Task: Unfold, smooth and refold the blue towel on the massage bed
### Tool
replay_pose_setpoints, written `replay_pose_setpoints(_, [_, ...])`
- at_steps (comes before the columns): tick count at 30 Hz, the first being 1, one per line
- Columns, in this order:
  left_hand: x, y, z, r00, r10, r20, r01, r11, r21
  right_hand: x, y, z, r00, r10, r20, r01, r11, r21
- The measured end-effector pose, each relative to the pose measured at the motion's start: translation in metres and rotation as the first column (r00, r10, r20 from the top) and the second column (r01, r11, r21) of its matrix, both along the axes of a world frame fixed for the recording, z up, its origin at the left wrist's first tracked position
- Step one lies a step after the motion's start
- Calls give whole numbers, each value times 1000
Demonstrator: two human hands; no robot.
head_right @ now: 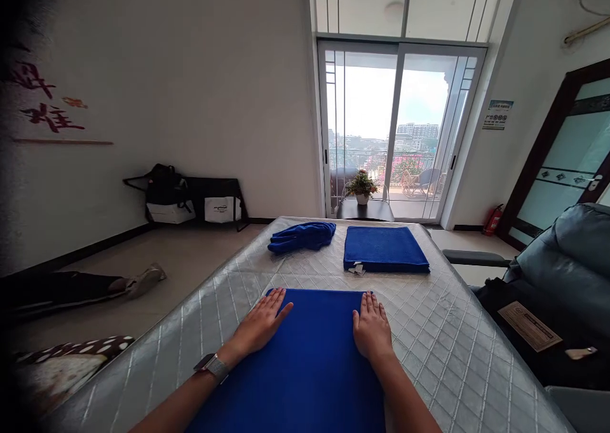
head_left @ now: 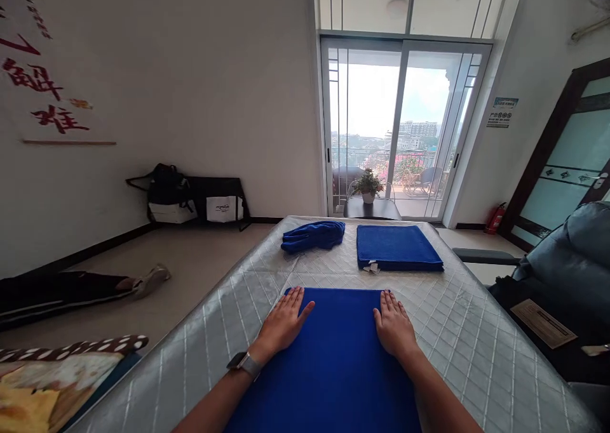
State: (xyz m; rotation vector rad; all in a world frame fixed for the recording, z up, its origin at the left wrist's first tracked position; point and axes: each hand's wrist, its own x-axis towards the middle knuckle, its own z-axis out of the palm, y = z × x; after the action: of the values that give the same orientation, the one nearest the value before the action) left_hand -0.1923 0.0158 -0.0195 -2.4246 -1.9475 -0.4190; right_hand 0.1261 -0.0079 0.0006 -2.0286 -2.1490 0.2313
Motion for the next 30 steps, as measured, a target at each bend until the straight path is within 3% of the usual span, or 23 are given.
replay_pose_setpoints(4, [-20,0,-8,998,55,28,-56,998,34,0,2,-3,1000,-5,28,5,1000,-2])
replay_pose_setpoints(19, [-23,-2,-3,993,68,93,-69,998,8,-1,3,0,993,-5,116,8,1000,-20])
replay_pose_setpoints(30, [-25,1,-12,993,42,106,-47,998,41,-2,5,3,994,-20,110,21,1000,-8])
